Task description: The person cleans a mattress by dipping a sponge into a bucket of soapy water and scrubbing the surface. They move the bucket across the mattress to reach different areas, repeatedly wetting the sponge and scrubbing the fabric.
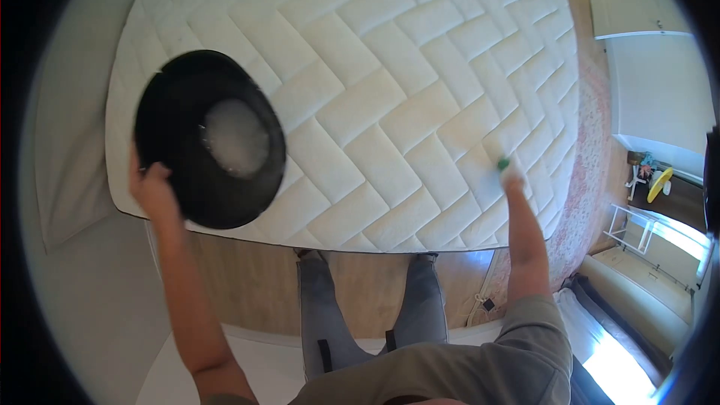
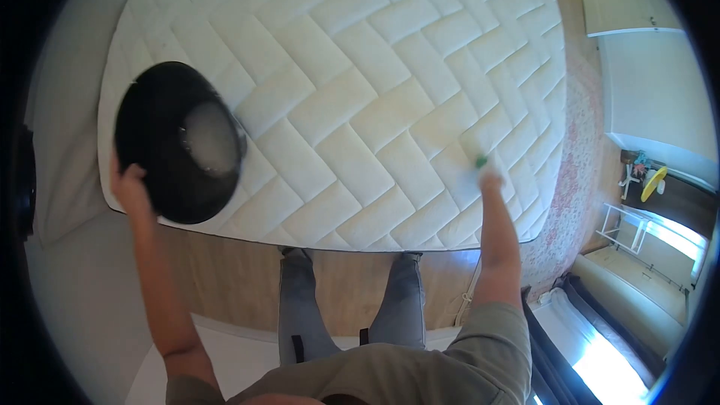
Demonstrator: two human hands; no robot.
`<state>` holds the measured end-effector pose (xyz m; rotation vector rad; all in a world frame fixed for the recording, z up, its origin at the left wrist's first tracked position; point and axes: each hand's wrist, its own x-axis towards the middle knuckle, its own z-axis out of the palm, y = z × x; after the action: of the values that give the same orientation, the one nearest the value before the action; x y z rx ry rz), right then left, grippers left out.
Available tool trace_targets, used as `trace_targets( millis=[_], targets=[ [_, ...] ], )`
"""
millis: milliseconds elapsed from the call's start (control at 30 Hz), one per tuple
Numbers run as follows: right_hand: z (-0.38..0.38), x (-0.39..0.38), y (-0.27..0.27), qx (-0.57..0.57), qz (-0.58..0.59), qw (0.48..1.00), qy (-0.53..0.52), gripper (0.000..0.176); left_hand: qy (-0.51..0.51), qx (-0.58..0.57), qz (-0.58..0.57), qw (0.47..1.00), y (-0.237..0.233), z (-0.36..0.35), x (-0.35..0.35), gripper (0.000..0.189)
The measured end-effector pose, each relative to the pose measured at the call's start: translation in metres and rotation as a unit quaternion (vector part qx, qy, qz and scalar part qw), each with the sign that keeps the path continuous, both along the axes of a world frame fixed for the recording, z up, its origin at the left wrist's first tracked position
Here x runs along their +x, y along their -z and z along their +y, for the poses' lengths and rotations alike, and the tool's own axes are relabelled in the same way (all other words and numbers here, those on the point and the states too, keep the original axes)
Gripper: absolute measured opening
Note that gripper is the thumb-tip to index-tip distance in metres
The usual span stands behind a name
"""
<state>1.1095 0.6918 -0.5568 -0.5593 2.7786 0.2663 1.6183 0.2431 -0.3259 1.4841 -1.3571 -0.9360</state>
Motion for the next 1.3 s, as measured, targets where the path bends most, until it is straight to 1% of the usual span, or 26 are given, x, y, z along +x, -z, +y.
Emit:
trace_targets(
  millis=[33, 67, 100, 167, 200, 267, 300, 333, 400, 467, 533, 567, 633, 667, 700, 733, 800, 867, 900, 967, 1000, 1067, 1133, 1200, 1233, 1300],
  targets=[
    [0.021, 0.022, -0.013, 0.07, -0.047, 0.996, 0.019, 0.033, 0.016, -0.03, 0.02, 0.999, 0.012, 0.0, 0.003, 0.067],
    [0.038, 0.045, -0.023, 0.031, -0.121, 0.991, 0.045, 0.033, 0.03, -0.062, 0.04, 0.997, 0.018, 0.001, 0.006, 0.067],
    [0.052, 0.081, -0.037, -0.037, -0.117, 0.991, 0.049, 0.034, 0.036, -0.065, 0.049, 0.996, 0.018, 0.003, 0.003, 0.066],
    [0.057, 0.155, -0.069, -0.043, -0.172, 0.976, 0.128, 0.036, 0.039, -0.066, 0.042, 0.996, 0.01, 0.015, -0.005, 0.066],
    [0.03, 0.206, -0.125, -0.085, -0.208, 0.962, 0.157, 0.039, 0.037, -0.063, 0.028, 0.997, 0.006, 0.022, -0.007, 0.066],
    [0.045, 0.267, -0.125, -0.058, -0.198, 0.974, 0.097, 0.045, 0.028, -0.064, 0.002, 0.998, 0.014, 0.03, -0.002, 0.066],
    [0.045, 0.296, -0.138, -0.132, -0.235, 0.955, 0.122, 0.046, 0.027, -0.022, 0.005, 0.999, 0.003, 0.035, -0.001, 0.065],
    [0.028, 0.323, -0.168, -0.128, -0.272, 0.942, 0.149, 0.044, 0.026, 0.026, 0.005, 0.999, -0.006, 0.043, 0.005, 0.064],
    [-0.002, 0.364, -0.221, -0.128, -0.296, 0.935, 0.149, 0.039, 0.033, 0.029, 0.011, 0.999, 0.0, 0.048, 0.019, 0.062],
    [-0.016, 0.389, -0.25, -0.229, -0.369, 0.887, 0.154, 0.041, 0.033, 0.031, 0.017, 0.999, -0.011, 0.064, 0.044, 0.061],
    [-0.04, 0.391, -0.278, -0.283, -0.39, 0.871, 0.098, 0.042, 0.058, 0.013, 0.025, 0.998, -0.033, 0.08, 0.056, 0.057],
    [-0.042, 0.393, -0.289, -0.323, -0.407, 0.852, 0.058, 0.043, 0.081, 0.045, 0.08, 0.992, -0.04, 0.09, 0.065, 0.055],
    [-0.059, 0.389, -0.283, -0.403, -0.44, 0.802, 0.037, 0.047, 0.097, 0.024, 0.07, 0.992, -0.051, 0.119, 0.08, 0.054],
    [-0.077, 0.392, -0.307, -0.378, -0.447, 0.81, 0.002, 0.049, 0.114, 0.01, 0.054, 0.992, -0.055, 0.137, 0.091, 0.053],
    [-0.095, 0.397, -0.335, -0.353, -0.453, 0.818, -0.033, 0.05, 0.122, -0.059, 0.044, 0.99, -0.053, 0.153, 0.098, 0.054],
    [-0.105, 0.402, -0.341, -0.37, -0.459, 0.803, -0.085, 0.049, 0.118, -0.065, 0.04, 0.99, -0.059, 0.17, 0.102, 0.054],
    [-0.122, 0.423, -0.347, -0.389, -0.474, 0.778, -0.137, 0.048, 0.154, -0.021, -0.101, 0.983, -0.074, 0.206, 0.115, 0.056],
    [-0.134, 0.449, -0.347, -0.253, -0.486, 0.791, -0.274, 0.046, 0.145, -0.036, -0.094, 0.984, -0.06, 0.233, 0.127, 0.055],
    [-0.136, 0.464, -0.34, -0.25, -0.495, 0.784, -0.277, 0.046, 0.147, -0.027, -0.091, 0.984, -0.057, 0.247, 0.131, 0.054],
    [-0.138, 0.497, -0.316, -0.098, -0.458, 0.805, -0.364, 0.045, 0.142, -0.004, -0.075, 0.987, -0.055, 0.275, 0.139, 0.051],
    [-0.134, 0.516, -0.296, -0.089, -0.47, 0.797, -0.37, 0.045, 0.13, 0.006, -0.083, 0.988, -0.054, 0.291, 0.144, 0.051],
    [-0.125, 0.546, -0.256, -0.068, -0.454, 0.831, -0.314, 0.042, 0.138, 0.046, -0.065, 0.987, -0.053, 0.315, 0.147, 0.051],
    [-0.11, 0.557, -0.239, -0.088, -0.496, 0.807, -0.308, 0.037, 0.129, 0.065, -0.103, 0.984, -0.055, 0.338, 0.148, 0.052],
    [-0.103, 0.563, -0.224, -0.095, -0.395, 0.769, -0.493, 0.036, 0.147, 0.092, -0.066, 0.983, -0.058, 0.352, 0.146, 0.053],
    [-0.087, 0.572, -0.148, -0.127, -0.39, 0.783, -0.468, 0.04, 0.155, 0.096, -0.062, 0.981, -0.072, 0.354, 0.143, 0.053],
    [-0.088, 0.565, -0.169, -0.094, -0.377, 0.801, -0.456, 0.04, 0.163, 0.099, -0.03, 0.981, -0.078, 0.357, 0.142, 0.054]
  ],
)
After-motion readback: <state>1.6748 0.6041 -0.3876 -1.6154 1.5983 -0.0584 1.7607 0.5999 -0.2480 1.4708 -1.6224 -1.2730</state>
